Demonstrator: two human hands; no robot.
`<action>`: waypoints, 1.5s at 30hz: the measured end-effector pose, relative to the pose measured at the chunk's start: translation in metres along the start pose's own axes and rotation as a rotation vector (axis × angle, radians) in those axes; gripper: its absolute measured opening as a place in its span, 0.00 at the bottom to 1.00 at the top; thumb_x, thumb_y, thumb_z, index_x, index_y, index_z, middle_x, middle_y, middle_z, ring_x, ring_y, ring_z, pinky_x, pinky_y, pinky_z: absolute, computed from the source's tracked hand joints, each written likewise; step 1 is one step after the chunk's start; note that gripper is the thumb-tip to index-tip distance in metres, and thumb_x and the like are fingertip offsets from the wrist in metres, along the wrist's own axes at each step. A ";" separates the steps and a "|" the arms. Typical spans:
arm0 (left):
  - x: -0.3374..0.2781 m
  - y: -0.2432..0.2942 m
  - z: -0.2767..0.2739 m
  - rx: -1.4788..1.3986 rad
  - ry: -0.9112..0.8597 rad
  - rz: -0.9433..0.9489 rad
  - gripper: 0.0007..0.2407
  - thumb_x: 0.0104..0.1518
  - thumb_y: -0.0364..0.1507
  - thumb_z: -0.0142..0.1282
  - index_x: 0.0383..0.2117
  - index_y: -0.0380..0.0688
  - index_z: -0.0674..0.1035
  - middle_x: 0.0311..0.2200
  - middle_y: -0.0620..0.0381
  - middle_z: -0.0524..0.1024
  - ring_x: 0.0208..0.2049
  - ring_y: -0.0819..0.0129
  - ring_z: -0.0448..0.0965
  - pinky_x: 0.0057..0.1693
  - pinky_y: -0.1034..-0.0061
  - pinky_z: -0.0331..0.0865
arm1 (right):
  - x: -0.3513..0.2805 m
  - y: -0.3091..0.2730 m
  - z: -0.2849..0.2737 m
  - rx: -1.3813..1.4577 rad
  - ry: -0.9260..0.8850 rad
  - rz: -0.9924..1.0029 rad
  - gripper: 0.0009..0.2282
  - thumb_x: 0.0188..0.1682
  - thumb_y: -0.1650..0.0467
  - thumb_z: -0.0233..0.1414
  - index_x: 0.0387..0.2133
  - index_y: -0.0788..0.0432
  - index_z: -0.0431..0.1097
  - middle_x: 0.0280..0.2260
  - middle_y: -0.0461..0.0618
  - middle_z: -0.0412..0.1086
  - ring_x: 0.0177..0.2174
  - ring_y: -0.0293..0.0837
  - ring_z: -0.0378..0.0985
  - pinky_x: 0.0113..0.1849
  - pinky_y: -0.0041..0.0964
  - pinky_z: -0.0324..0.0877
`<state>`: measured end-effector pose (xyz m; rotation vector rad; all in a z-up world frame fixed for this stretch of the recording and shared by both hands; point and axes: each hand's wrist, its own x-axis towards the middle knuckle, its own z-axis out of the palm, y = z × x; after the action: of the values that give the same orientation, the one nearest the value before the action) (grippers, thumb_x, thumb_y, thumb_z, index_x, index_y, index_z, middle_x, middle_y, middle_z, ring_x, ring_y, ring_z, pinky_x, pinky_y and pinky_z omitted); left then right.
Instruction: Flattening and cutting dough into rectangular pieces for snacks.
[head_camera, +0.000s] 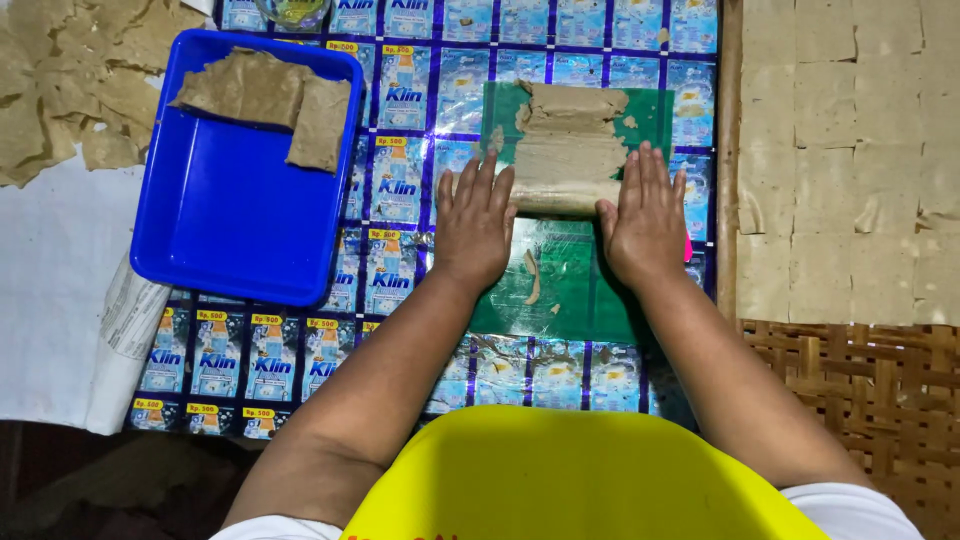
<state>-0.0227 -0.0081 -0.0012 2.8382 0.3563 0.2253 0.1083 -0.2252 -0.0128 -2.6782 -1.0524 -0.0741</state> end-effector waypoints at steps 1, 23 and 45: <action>-0.008 0.002 -0.001 0.000 0.004 0.001 0.21 0.68 0.36 0.43 0.67 0.46 0.66 0.71 0.46 0.56 0.72 0.52 0.51 0.74 0.48 0.39 | -0.009 -0.002 -0.001 -0.002 0.004 -0.001 0.30 0.60 0.63 0.47 0.69 0.72 0.49 0.71 0.68 0.46 0.70 0.63 0.46 0.66 0.63 0.38; 0.082 -0.018 0.003 -0.057 0.056 -0.034 0.19 0.68 0.38 0.44 0.60 0.42 0.72 0.65 0.42 0.66 0.68 0.45 0.59 0.72 0.52 0.50 | 0.096 0.014 0.003 0.035 -0.075 0.106 0.26 0.62 0.59 0.38 0.69 0.62 0.54 0.69 0.69 0.51 0.69 0.62 0.49 0.64 0.68 0.30; 0.098 -0.015 -0.012 0.033 -0.157 -0.116 0.23 0.64 0.41 0.39 0.64 0.51 0.71 0.73 0.46 0.48 0.74 0.48 0.41 0.73 0.45 0.32 | 0.113 0.002 -0.016 0.036 -0.347 0.223 0.29 0.57 0.57 0.33 0.73 0.49 0.45 0.73 0.57 0.29 0.71 0.53 0.28 0.64 0.69 0.26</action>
<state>0.0656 0.0348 0.0171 2.8319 0.4928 -0.0275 0.1932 -0.1562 0.0184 -2.8176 -0.8215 0.4625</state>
